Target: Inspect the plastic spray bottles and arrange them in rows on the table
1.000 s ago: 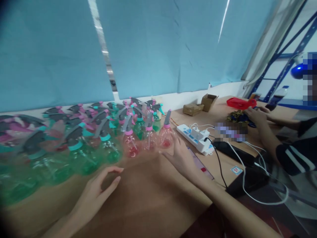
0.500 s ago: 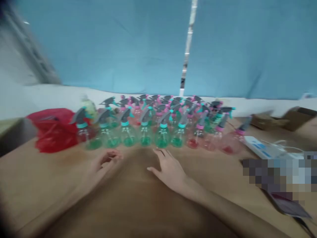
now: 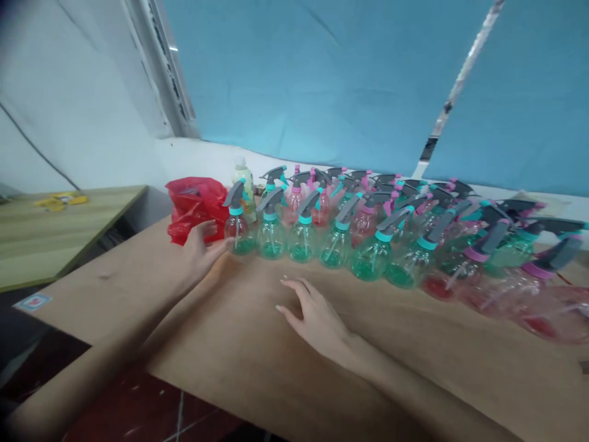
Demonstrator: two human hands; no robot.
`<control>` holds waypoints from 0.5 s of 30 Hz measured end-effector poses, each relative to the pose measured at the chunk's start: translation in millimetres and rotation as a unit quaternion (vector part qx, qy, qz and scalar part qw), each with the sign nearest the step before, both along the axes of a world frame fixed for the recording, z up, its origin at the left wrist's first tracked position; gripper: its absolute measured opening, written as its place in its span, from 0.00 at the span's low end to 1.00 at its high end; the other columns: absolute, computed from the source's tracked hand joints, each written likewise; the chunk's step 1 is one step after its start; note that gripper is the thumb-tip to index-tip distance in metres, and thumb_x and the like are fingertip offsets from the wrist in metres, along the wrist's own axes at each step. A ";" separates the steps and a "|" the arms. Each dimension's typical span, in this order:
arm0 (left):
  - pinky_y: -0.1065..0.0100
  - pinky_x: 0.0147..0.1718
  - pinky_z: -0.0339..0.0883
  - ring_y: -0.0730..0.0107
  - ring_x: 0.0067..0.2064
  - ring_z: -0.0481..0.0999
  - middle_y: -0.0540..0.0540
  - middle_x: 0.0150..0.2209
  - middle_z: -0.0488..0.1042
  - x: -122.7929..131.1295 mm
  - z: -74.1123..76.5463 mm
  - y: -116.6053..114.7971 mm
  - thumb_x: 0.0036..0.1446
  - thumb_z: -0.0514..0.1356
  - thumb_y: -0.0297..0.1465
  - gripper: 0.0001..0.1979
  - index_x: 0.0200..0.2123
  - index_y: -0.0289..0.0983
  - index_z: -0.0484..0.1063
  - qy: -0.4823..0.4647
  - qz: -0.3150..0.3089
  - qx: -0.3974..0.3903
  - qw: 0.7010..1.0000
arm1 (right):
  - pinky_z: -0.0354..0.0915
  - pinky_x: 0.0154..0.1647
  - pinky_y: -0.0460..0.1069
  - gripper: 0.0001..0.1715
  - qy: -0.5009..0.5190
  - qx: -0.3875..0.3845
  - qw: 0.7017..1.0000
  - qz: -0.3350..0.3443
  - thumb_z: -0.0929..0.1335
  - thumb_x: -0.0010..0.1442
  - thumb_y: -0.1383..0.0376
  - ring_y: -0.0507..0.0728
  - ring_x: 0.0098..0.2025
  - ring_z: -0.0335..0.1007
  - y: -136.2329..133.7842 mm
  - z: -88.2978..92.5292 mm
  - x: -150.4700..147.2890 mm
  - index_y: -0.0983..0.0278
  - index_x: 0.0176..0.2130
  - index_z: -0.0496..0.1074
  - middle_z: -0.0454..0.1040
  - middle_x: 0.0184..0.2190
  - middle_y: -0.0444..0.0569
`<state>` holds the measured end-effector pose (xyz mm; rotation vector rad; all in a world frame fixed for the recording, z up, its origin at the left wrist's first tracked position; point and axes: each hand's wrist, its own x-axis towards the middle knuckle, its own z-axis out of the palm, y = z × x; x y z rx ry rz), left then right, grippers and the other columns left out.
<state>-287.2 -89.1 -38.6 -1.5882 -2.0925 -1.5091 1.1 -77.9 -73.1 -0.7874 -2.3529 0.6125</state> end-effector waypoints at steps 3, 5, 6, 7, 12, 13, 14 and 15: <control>0.56 0.48 0.66 0.54 0.51 0.69 0.37 0.48 0.67 9.5 11.0 10.0 0.50 0.59 0.50 0.34 0.53 0.33 0.60 0.098 0.040 -0.054 0.993 | 0.64 0.53 0.58 0.20 0.004 0.001 1.000 0.007 0.63 0.61 0.59 0.59 0.54 0.65 0.5 0.0 -2.4 0.57 0.53 0.60 0.67 0.53 0.49; 0.55 0.45 0.67 0.50 0.52 0.67 0.36 0.48 0.67 15.6 17.5 16.7 0.50 0.57 0.51 0.33 0.52 0.34 0.60 0.136 0.061 -0.089 0.985 | 0.64 0.52 0.59 0.20 0.008 0.002 1.000 0.005 0.63 0.61 0.60 0.59 0.53 0.66 0.1 0.4 -3.4 0.57 0.52 0.60 0.67 0.53 0.49; 0.54 0.44 0.67 0.49 0.52 0.68 0.36 0.48 0.67 17.9 19.8 20.0 0.50 0.57 0.51 0.33 0.52 0.34 0.61 0.145 0.067 -0.096 0.983 | 0.64 0.52 0.59 0.19 0.010 0.003 1.000 0.004 0.63 0.61 0.60 0.59 0.52 0.66 -0.4 0.8 -3.5 0.57 0.52 0.60 0.67 0.52 0.49; 0.54 0.43 0.68 0.47 0.51 0.68 0.35 0.47 0.67 19.7 21.4 22.9 0.51 0.58 0.50 0.33 0.51 0.33 0.61 0.151 0.072 -0.101 0.981 | 0.65 0.52 0.59 0.19 0.013 0.004 1.000 0.004 0.63 0.61 0.60 0.59 0.52 0.66 -1.1 1.4 -3.2 0.57 0.52 0.60 0.68 0.52 0.49; 0.53 0.40 0.68 0.45 0.49 0.70 0.33 0.46 0.68 19.1 25.7 25.4 0.52 0.58 0.46 0.29 0.50 0.31 0.62 0.168 0.082 -0.111 0.976 | 0.65 0.51 0.59 0.20 0.011 0.003 1.000 0.000 0.64 0.60 0.58 0.59 0.50 0.68 -1.5 7.8 5.5 0.57 0.52 0.60 0.68 0.52 0.49; 0.53 0.40 0.68 0.45 0.49 0.70 0.34 0.45 0.68 17.2 26.8 22.4 0.52 0.59 0.47 0.29 0.49 0.32 0.62 0.171 0.083 -0.113 0.975 | 0.66 0.50 0.59 0.20 0.009 -0.001 1.000 -0.003 0.64 0.60 0.58 0.59 0.49 0.69 -0.7 9.8 8.3 0.57 0.52 0.61 0.69 0.52 0.49; 0.54 0.40 0.68 0.45 0.48 0.70 0.34 0.45 0.69 15.0 27.8 18.1 0.51 0.59 0.47 0.28 0.48 0.32 0.63 0.174 0.084 -0.115 0.974 | 0.66 0.50 0.59 0.20 0.009 -0.006 1.000 -0.006 0.64 0.60 0.58 0.59 0.47 0.70 0.2 11.8 11.3 0.57 0.51 0.61 0.69 0.51 0.49; 0.54 0.40 0.68 0.46 0.47 0.71 0.35 0.43 0.69 12.6 28.5 12.8 0.51 0.59 0.47 0.28 0.47 0.32 0.63 0.177 0.086 -0.117 0.974 | 0.67 0.49 0.58 0.19 0.011 -0.011 1.000 -0.009 0.64 0.60 0.58 0.58 0.46 0.71 1.2 14.0 14.1 0.58 0.51 0.61 0.70 0.51 0.49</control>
